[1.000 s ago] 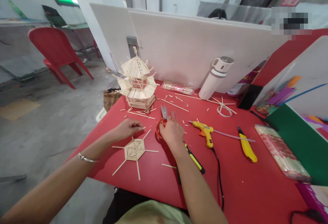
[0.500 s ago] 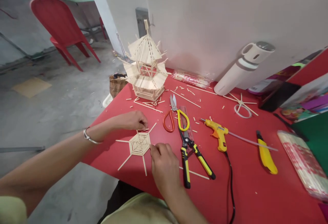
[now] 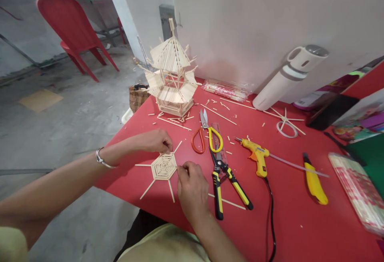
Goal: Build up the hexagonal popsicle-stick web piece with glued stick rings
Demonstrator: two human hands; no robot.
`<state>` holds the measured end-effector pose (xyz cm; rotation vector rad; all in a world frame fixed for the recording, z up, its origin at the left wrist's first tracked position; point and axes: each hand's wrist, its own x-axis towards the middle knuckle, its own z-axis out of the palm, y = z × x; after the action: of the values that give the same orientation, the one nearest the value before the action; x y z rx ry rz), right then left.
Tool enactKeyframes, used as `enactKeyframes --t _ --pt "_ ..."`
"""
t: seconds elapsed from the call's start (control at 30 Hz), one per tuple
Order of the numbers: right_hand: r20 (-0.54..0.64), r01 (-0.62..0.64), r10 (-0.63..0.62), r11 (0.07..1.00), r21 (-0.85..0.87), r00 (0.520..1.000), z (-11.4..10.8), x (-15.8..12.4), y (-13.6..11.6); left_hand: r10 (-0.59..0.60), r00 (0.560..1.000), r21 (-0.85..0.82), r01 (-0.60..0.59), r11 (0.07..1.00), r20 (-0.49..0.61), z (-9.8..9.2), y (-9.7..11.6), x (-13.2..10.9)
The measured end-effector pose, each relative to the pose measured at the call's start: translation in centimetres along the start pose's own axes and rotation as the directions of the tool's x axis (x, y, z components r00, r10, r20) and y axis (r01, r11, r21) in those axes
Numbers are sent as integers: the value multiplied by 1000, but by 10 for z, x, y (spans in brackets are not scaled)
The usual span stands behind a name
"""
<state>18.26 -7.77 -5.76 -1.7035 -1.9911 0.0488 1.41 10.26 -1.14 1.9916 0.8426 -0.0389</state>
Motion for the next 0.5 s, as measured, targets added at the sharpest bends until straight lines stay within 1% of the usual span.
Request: enactKeyframes --t 0.2,0.5 --pt "-9 7 -7 1000 1 1000 1 0 1 -6 999 -41 4 999 -41 3 -1 1" --pt "-16 0 0 1000 2 1000 2 0 2 -36 998 -7 36 999 -44 1 1 0"
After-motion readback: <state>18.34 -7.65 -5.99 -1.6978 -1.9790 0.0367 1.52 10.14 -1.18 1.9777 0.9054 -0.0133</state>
